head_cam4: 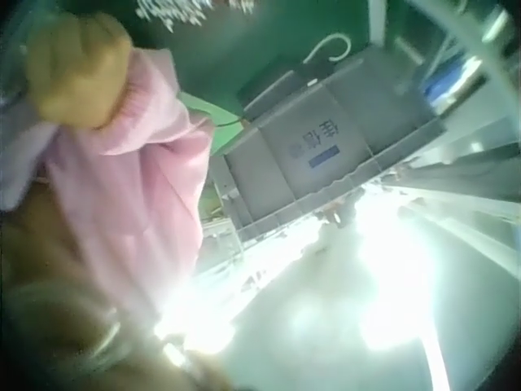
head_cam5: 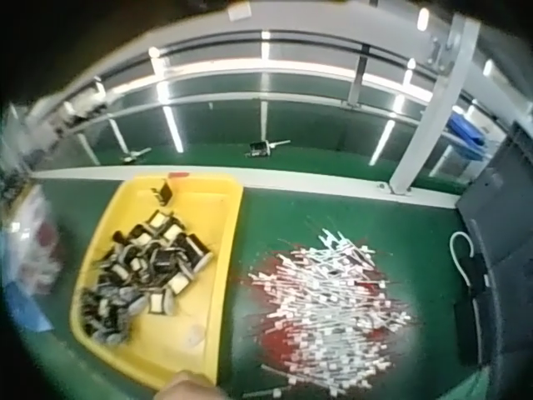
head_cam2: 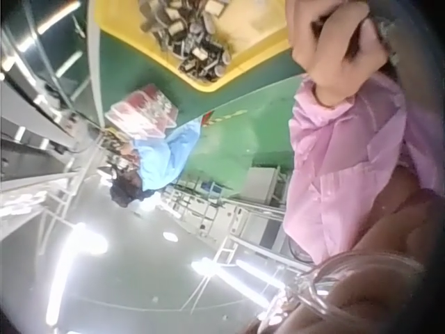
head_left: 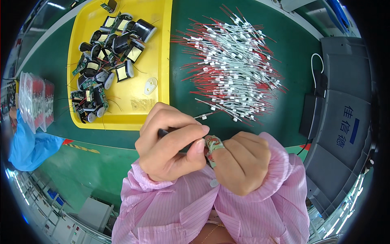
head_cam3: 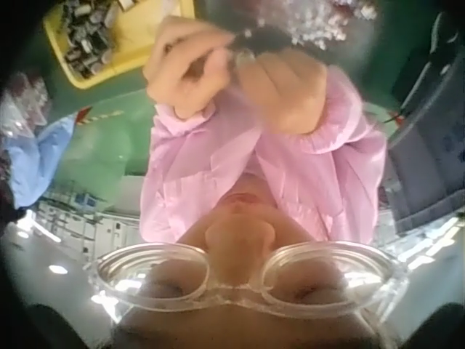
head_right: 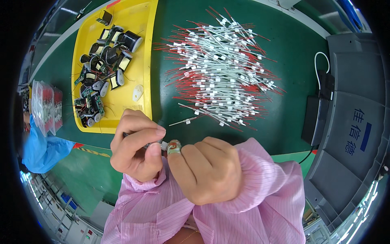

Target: The person assembles small electronic or plastic components with wire leads by hand at a manufacturing workbench.

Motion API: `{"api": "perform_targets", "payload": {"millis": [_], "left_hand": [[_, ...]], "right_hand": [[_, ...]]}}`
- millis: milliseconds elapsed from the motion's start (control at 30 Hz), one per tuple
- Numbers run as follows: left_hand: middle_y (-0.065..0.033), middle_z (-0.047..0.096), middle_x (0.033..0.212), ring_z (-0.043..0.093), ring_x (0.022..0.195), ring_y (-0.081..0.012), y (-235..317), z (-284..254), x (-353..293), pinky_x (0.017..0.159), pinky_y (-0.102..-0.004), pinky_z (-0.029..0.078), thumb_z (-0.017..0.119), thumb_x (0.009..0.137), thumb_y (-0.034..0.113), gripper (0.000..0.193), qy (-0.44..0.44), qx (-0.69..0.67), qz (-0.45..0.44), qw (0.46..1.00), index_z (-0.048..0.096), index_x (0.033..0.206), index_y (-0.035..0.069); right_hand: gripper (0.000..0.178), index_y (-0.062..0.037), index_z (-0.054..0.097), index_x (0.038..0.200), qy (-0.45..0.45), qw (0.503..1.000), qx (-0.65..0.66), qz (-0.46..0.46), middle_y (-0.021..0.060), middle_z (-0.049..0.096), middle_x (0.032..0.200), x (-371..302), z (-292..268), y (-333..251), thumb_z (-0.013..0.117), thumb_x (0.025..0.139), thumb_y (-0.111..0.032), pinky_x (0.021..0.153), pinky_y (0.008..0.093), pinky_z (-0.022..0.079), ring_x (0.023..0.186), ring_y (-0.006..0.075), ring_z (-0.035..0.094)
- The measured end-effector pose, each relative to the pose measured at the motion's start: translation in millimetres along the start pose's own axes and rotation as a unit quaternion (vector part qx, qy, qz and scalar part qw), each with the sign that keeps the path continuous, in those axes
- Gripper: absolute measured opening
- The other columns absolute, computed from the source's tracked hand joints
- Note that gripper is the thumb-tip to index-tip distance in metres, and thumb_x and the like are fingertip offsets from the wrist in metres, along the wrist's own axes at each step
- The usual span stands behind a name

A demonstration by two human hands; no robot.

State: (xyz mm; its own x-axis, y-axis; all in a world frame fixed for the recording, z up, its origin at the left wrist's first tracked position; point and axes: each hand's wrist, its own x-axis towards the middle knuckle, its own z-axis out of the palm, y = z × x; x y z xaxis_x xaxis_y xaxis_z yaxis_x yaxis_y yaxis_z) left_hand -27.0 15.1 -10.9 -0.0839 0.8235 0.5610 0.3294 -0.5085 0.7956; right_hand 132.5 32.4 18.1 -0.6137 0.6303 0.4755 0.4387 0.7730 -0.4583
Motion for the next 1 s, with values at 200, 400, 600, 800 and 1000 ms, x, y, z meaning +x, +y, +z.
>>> {"api": "perform_targets", "payload": {"millis": [200,400,600,800,1000], "left_hand": [[-0.0124,0.063,0.082,0.057,0.069,-0.0217,1,-8,2,0.06,-0.03,0.044,0.065,0.078,0.004,0.018,-0.024,-0.043,-0.072,0.996,0.068,0.094,-0.003],[-0.0142,0.062,0.088,0.056,0.076,-0.0227,3,-14,9,0.067,-0.0305,0.044,0.061,0.082,0.007,0.019,-0.063,-0.129,-0.138,0.98,0.069,0.096,-0.004],[-0.0123,0.06,0.088,0.055,0.075,-0.0222,2,-16,5,0.064,-0.0309,0.044,0.063,0.079,0.003,0.018,-0.126,-0.071,-0.117,0.983,0.069,0.095,-0.001],[-0.0114,0.057,0.084,0.055,0.071,-0.0226,1,-7,4,0.061,-0.0309,0.043,0.063,0.075,0.003,0.018,-0.097,-0.033,-0.111,0.989,0.068,0.092,-0.001],[-0.0146,0.06,0.092,0.056,0.08,-0.0265,-5,-9,5,0.066,-0.0347,0.043,0.066,0.074,0.007,0.023,-0.073,-0.073,-0.082,0.991,0.067,0.095,-0.001]], "right_hand": [[0.012,0.0012,0.058,0.072,0.025,0.999,0.021,0.021,0.0021,0.043,0.057,3,2,2,0.067,0.064,-0.003,0.037,0.0281,0.032,0.041,0.0132,0.043],[0.015,-0.0016,0.056,0.068,-0.016,0.997,0.053,0.055,0.0026,0.044,0.056,13,-13,6,0.07,0.062,-0.005,0.037,0.0295,0.032,0.041,0.0152,0.044],[0.017,-0.003,0.054,0.065,-0.034,0.996,0.057,0.063,0.0026,0.043,0.056,13,-11,7,0.071,0.061,-0.005,0.037,0.0299,0.032,0.04,0.0154,0.044],[0.017,-0.003,0.054,0.066,-0.058,0.996,0.033,0.061,0.002,0.042,0.056,17,-17,6,0.071,0.062,-0.003,0.037,0.0293,0.032,0.04,0.0147,0.043],[0.017,-0.0002,0.057,0.069,-0.054,0.998,0.019,0.027,0.0011,0.044,0.057,24,-19,10,0.072,0.062,-0.002,0.037,0.0279,0.031,0.041,0.0125,0.044]]}}
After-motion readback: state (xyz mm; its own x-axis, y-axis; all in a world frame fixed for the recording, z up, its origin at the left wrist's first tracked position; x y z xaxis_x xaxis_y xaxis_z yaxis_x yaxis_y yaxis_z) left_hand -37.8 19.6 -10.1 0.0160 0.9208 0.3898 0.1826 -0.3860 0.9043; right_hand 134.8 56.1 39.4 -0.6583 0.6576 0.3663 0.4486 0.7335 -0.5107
